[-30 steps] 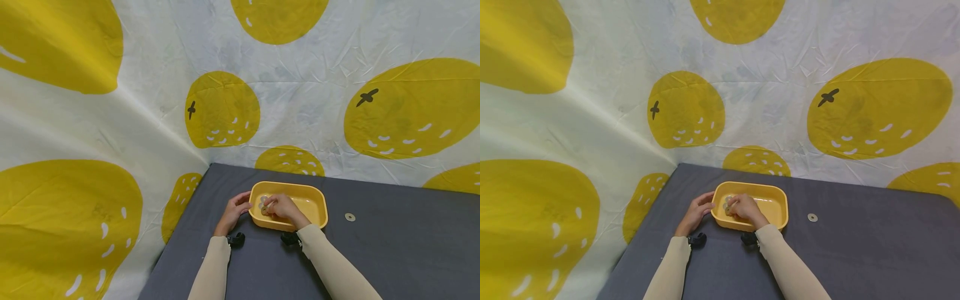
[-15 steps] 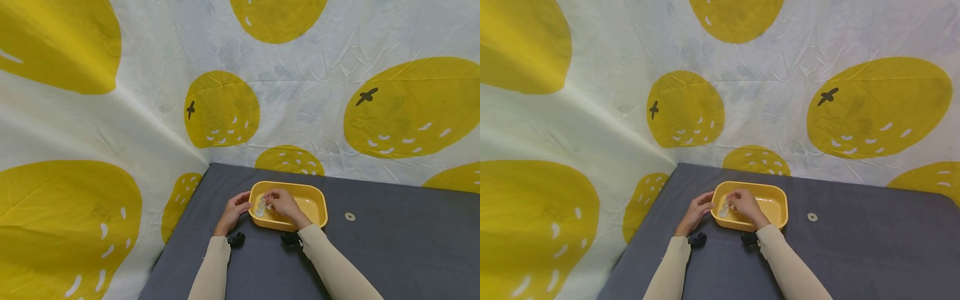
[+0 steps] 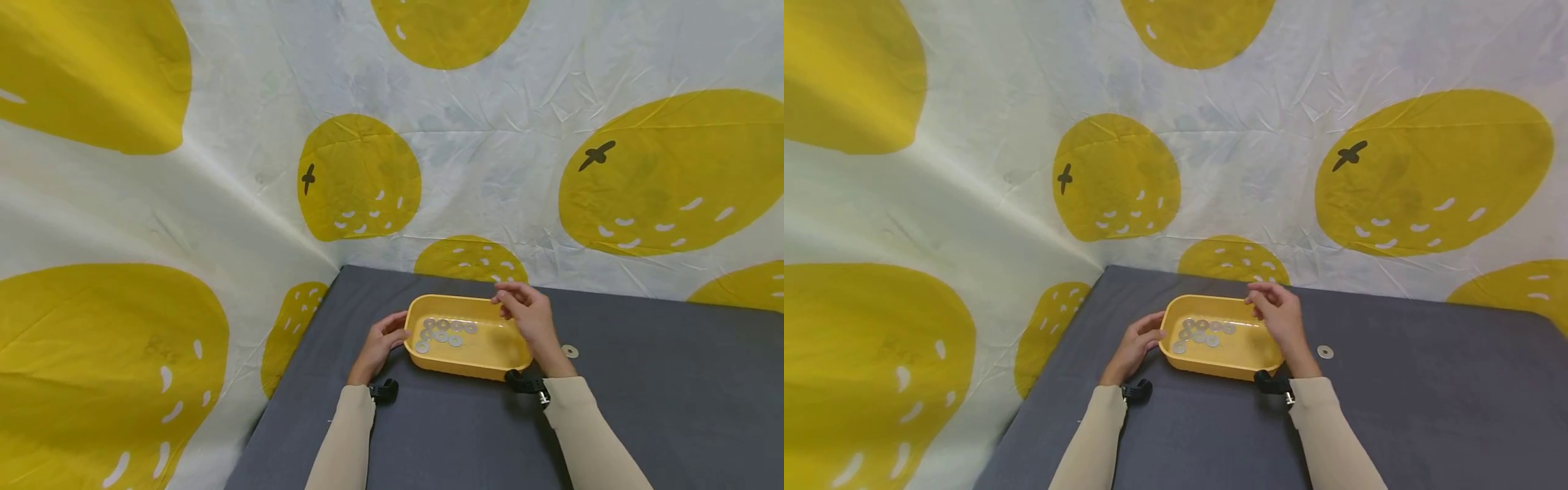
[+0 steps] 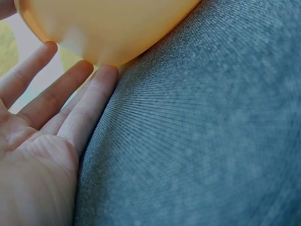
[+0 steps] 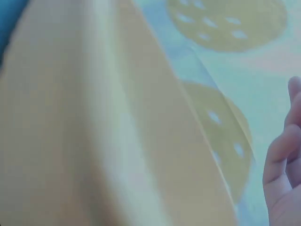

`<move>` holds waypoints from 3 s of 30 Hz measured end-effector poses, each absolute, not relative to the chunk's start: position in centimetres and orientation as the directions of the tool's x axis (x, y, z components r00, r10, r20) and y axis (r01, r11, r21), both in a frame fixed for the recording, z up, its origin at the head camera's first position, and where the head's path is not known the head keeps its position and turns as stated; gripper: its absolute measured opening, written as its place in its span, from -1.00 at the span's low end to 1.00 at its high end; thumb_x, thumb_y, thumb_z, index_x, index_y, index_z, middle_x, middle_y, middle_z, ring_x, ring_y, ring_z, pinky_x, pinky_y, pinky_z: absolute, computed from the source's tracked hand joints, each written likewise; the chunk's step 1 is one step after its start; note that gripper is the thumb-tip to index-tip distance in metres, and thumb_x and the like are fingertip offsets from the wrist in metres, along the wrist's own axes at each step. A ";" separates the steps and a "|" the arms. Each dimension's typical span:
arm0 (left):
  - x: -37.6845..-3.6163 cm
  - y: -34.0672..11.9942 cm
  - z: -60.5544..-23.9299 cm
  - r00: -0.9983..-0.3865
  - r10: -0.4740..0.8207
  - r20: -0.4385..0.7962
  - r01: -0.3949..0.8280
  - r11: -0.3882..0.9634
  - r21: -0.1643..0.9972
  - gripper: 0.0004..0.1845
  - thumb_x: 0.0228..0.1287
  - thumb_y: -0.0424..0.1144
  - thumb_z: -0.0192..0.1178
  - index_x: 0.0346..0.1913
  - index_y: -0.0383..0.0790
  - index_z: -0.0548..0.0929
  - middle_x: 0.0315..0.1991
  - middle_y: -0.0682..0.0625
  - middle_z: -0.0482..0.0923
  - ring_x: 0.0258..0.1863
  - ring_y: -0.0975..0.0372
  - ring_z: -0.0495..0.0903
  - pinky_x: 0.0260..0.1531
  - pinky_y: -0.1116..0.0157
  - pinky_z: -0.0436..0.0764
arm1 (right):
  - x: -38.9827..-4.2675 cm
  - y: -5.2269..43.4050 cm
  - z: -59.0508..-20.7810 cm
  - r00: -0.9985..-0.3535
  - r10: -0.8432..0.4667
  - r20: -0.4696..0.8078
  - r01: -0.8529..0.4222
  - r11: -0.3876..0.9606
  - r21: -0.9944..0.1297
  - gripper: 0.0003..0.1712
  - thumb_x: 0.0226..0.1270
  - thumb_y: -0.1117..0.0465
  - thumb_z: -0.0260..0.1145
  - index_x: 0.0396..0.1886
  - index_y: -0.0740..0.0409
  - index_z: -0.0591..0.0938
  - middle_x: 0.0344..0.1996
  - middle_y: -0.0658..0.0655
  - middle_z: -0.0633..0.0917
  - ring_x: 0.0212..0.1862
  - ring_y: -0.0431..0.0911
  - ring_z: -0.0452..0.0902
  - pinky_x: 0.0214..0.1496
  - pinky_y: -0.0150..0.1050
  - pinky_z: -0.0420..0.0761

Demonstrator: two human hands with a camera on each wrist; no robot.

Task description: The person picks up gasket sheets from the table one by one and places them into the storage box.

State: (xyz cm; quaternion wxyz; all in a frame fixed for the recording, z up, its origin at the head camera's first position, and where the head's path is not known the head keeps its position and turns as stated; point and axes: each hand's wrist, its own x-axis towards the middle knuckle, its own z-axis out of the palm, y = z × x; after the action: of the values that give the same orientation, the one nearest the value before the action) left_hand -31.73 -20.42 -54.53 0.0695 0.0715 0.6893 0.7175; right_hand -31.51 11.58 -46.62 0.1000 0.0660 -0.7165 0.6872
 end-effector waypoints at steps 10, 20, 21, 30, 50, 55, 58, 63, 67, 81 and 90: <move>-31.9 -20.3 -55.0 -0.979 0.202 0.014 0.006 -0.040 0.999 -0.45 0.37 -0.28 0.29 0.41 -0.16 0.53 0.35 -0.16 0.53 0.24 0.09 0.60 0.18 0.21 0.64 | -29.9 19.7 -48.7 -0.961 0.255 0.110 -0.095 0.071 -0.993 -0.83 0.48 0.14 0.33 -0.02 -0.01 0.72 -0.43 -0.23 0.78 -0.47 -0.26 0.63 -0.37 -0.45 0.63; -32.0 -20.3 -55.1 -0.979 0.203 0.015 0.014 -0.005 1.000 -0.44 0.36 -0.22 0.31 0.41 -0.10 0.53 0.36 -0.14 0.54 0.27 0.05 0.57 0.21 0.16 0.62 | -29.6 24.5 -50.7 -0.983 0.173 0.060 0.022 0.437 -0.899 -0.49 0.55 0.04 0.22 0.24 0.36 0.56 -0.40 -0.35 0.69 -0.38 -0.26 0.63 -0.33 -0.35 0.65; -32.0 -20.3 -55.1 -0.979 0.202 0.016 0.016 -0.006 1.000 -0.44 0.36 -0.23 0.31 0.41 -0.10 0.53 0.36 -0.14 0.54 0.28 0.05 0.57 0.21 0.17 0.62 | -29.5 24.8 -50.9 -0.988 0.146 0.058 0.018 0.472 -0.881 -0.48 0.55 0.05 0.23 0.25 0.38 0.56 -0.38 -0.27 0.71 -0.38 -0.26 0.64 -0.33 -0.33 0.65; -32.1 -20.7 -55.0 -0.980 0.197 0.016 0.014 -0.011 1.000 -0.45 0.37 -0.27 0.29 0.41 -0.11 0.53 0.35 -0.15 0.54 0.28 0.02 0.57 0.19 0.17 0.63 | -29.4 26.7 -51.6 -0.999 -0.021 0.048 -0.047 0.763 -0.644 -0.60 0.41 0.15 0.33 0.07 0.36 0.65 -0.36 0.17 0.74 -0.41 -0.12 0.53 -0.37 -0.21 0.47; -31.9 -20.7 -54.7 -0.980 0.200 0.021 0.020 -0.008 1.000 -0.46 0.39 -0.32 0.25 0.42 -0.14 0.52 0.36 -0.18 0.53 0.30 -0.06 0.55 0.19 0.18 0.64 | -29.4 26.7 -51.7 -0.990 -0.118 -0.078 -0.041 0.764 -0.644 -0.57 0.31 0.11 0.48 0.04 0.30 0.70 -0.28 0.13 0.62 -0.25 -0.06 0.45 -0.20 -0.20 0.42; -31.7 -20.8 -54.7 -0.980 0.198 0.020 0.016 -0.021 1.000 -0.46 0.38 -0.33 0.25 0.41 -0.15 0.53 0.35 -0.20 0.54 0.28 -0.03 0.57 0.15 0.22 0.65 | -29.3 26.5 -51.8 -0.987 -0.143 -0.077 -0.060 0.761 -0.646 -0.62 0.32 0.16 0.47 0.00 0.31 0.68 -0.31 0.11 0.59 -0.26 -0.07 0.44 -0.20 -0.20 0.41; -31.7 -20.7 -54.8 -0.980 0.199 0.021 0.014 -0.035 0.999 -0.46 0.37 -0.34 0.26 0.40 -0.14 0.53 0.35 -0.19 0.54 0.27 0.00 0.58 0.12 0.25 0.66 | -29.4 26.4 -51.7 -0.984 -0.155 -0.084 -0.065 0.761 -0.645 -0.65 0.33 0.19 0.45 -0.01 0.33 0.67 -0.31 0.11 0.57 -0.26 -0.07 0.43 -0.21 -0.20 0.41; -31.8 -20.5 -54.9 -0.979 0.203 0.025 0.016 -0.043 0.999 -0.46 0.38 -0.34 0.25 0.41 -0.13 0.52 0.35 -0.18 0.53 0.27 0.03 0.59 0.13 0.24 0.66 | -29.6 26.4 -51.6 -0.980 -0.187 -0.068 -0.103 0.770 -0.629 -0.73 0.36 0.27 0.41 -0.06 0.37 0.63 -0.33 0.12 0.53 -0.28 -0.07 0.40 -0.26 -0.25 0.37; -31.8 -20.6 -54.9 -0.980 0.199 0.022 0.012 -0.048 0.999 -0.45 0.38 -0.34 0.25 0.42 -0.16 0.51 0.36 -0.18 0.53 0.26 0.05 0.59 0.14 0.24 0.66 | -29.7 26.2 -51.6 -0.977 -0.208 -0.048 -0.133 0.767 -0.627 -0.77 0.35 0.31 0.39 -0.10 0.37 0.61 -0.35 0.12 0.50 -0.30 -0.07 0.38 -0.28 -0.27 0.34; -31.9 -20.6 -54.9 -0.978 0.205 0.029 0.022 -0.036 0.999 -0.45 0.39 -0.31 0.26 0.43 -0.21 0.50 0.36 -0.22 0.52 0.28 -0.01 0.58 0.12 0.26 0.66 | -29.3 26.3 -51.4 -0.977 -0.214 0.004 -0.171 0.768 -0.617 -0.74 0.25 0.27 0.49 -0.18 0.24 0.58 -0.44 0.05 0.53 -0.41 -0.17 0.37 -0.34 -0.30 0.32; -31.8 -20.6 -54.8 -0.982 0.188 0.014 0.011 -0.020 1.000 -0.47 0.38 -0.29 0.28 0.40 -0.12 0.54 0.34 -0.15 0.55 0.26 0.04 0.59 0.17 0.20 0.65 | -29.2 26.7 -51.3 -0.978 -0.208 -0.030 -0.137 0.740 -0.659 -0.72 0.33 0.25 0.43 -0.05 0.31 0.64 -0.43 0.05 0.67 -0.42 -0.22 0.44 -0.36 -0.33 0.39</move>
State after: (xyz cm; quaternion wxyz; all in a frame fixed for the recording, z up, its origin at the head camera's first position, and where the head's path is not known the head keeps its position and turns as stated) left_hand -31.81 -20.57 -54.85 0.0625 0.0712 0.6972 0.7106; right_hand -29.24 26.66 -51.29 -0.0510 0.0927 -0.9313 0.3486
